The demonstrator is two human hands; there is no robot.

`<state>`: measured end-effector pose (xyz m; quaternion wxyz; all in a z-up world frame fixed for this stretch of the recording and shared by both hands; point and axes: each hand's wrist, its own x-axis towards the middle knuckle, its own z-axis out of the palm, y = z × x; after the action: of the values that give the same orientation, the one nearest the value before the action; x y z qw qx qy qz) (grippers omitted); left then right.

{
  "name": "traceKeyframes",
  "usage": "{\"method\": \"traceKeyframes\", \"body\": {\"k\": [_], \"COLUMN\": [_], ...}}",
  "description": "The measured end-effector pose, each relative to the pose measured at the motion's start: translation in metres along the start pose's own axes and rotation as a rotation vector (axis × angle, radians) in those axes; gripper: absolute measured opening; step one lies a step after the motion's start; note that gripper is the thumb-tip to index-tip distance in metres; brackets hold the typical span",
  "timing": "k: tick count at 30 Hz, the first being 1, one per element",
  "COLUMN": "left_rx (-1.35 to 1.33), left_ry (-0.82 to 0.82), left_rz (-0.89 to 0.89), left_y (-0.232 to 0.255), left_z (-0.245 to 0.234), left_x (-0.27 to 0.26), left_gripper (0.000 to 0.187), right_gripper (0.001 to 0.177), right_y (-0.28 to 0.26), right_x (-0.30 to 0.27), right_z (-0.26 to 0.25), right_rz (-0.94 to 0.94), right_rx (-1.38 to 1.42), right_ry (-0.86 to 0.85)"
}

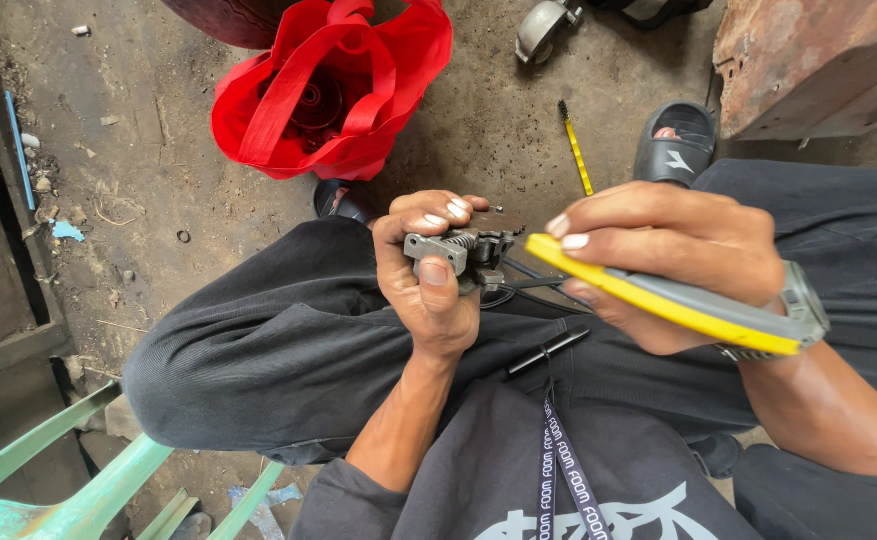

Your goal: The person cleans a motorcycle engine part using a brush and then scrapes a surface with a yellow knife.

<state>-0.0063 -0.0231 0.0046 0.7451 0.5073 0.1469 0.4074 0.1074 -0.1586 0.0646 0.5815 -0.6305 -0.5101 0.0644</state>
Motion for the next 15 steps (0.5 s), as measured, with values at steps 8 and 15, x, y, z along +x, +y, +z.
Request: {"method": "traceKeyframes", "body": {"k": [8,15], "left_rx": [-0.031,-0.024], "left_ry": [0.034,0.024], "left_rz": [-0.026,-0.044], "left_y": [0.0032,-0.0006], "left_z": [-0.0006,-0.0001], "left_x": [0.0011,-0.002], "left_gripper": [0.032,0.033], "right_gripper": [0.016,0.021], "right_y": [-0.0025,-0.0008], "right_x": [0.0027,-0.0002], "right_z": [-0.006,0.0022], "right_rz": [0.032,0.042], "right_rx": [-0.026,-0.06], "right_ry": [-0.075,-0.077]}}
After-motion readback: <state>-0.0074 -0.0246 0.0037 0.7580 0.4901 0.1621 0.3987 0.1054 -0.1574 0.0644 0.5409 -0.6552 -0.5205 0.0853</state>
